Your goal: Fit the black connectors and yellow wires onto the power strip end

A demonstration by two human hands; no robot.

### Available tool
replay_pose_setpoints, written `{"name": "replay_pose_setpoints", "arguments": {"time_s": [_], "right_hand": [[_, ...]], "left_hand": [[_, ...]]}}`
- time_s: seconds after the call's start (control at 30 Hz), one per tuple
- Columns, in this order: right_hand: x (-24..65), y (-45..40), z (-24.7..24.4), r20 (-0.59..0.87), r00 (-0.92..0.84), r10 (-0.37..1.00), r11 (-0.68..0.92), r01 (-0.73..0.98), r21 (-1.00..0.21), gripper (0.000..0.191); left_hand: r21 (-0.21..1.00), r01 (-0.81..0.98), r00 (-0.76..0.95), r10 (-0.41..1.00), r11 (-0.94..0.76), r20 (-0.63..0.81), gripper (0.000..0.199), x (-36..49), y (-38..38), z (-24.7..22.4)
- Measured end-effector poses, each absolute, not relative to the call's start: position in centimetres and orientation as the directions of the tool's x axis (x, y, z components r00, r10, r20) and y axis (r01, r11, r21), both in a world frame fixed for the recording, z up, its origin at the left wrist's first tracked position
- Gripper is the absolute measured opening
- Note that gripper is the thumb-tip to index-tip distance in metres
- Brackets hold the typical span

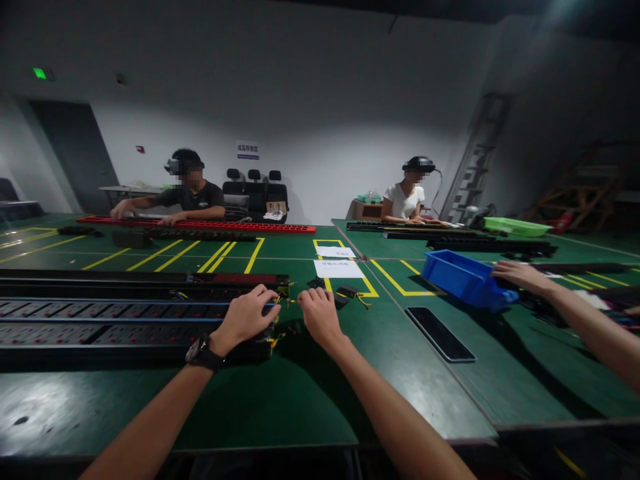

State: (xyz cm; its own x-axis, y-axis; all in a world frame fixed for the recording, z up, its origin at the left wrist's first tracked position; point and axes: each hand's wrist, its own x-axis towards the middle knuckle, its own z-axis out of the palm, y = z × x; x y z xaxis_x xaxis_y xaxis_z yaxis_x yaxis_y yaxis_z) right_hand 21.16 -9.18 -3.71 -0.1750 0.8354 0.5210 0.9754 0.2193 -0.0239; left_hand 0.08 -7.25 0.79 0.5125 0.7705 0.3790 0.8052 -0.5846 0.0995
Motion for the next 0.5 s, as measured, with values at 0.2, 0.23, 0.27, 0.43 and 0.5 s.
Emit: {"name": "replay_pose_setpoints", "arguments": {"time_s": [0.2, 0.23, 0.27, 0.43, 0.5], "right_hand": [[20.3, -9.6, -3.8, 0.586, -0.278, 0.761, 0.344, 0.939, -0.001, 0.027], [20.3, -9.6, -4.0, 0.600, -0.292, 0.745, 0.363, 0.932, 0.004, 0.025], [20.2, -9.6, -4.2, 0.619, -0.300, 0.726, 0.377, 0.926, 0.007, 0.024], [20.1, -9.3, -4.8, 0.715, -0.245, 0.655, 0.410, 0.910, -0.064, 0.024], [20.3, -9.1, -4.9, 0.738, -0.141, 0.660, 0.405, 0.894, -0.191, 0.028]], "left_hand": [[0.095, 0.695, 0.620, 0.661, -0.713, 0.423, 0.031, 0.1, -7.3, 0.5], [0.080, 0.686, 0.634, 0.648, -0.723, 0.422, 0.030, 0.1, -7.2, 0.4], [0.067, 0.680, 0.645, 0.639, -0.730, 0.420, 0.029, 0.1, -7.2, 0.3], [0.037, 0.697, 0.633, 0.639, -0.716, 0.437, 0.023, 0.0, -6.8, -0.2], [0.053, 0.737, 0.588, 0.678, -0.674, 0.441, 0.024, 0.0, -6.7, -0.2]]}}
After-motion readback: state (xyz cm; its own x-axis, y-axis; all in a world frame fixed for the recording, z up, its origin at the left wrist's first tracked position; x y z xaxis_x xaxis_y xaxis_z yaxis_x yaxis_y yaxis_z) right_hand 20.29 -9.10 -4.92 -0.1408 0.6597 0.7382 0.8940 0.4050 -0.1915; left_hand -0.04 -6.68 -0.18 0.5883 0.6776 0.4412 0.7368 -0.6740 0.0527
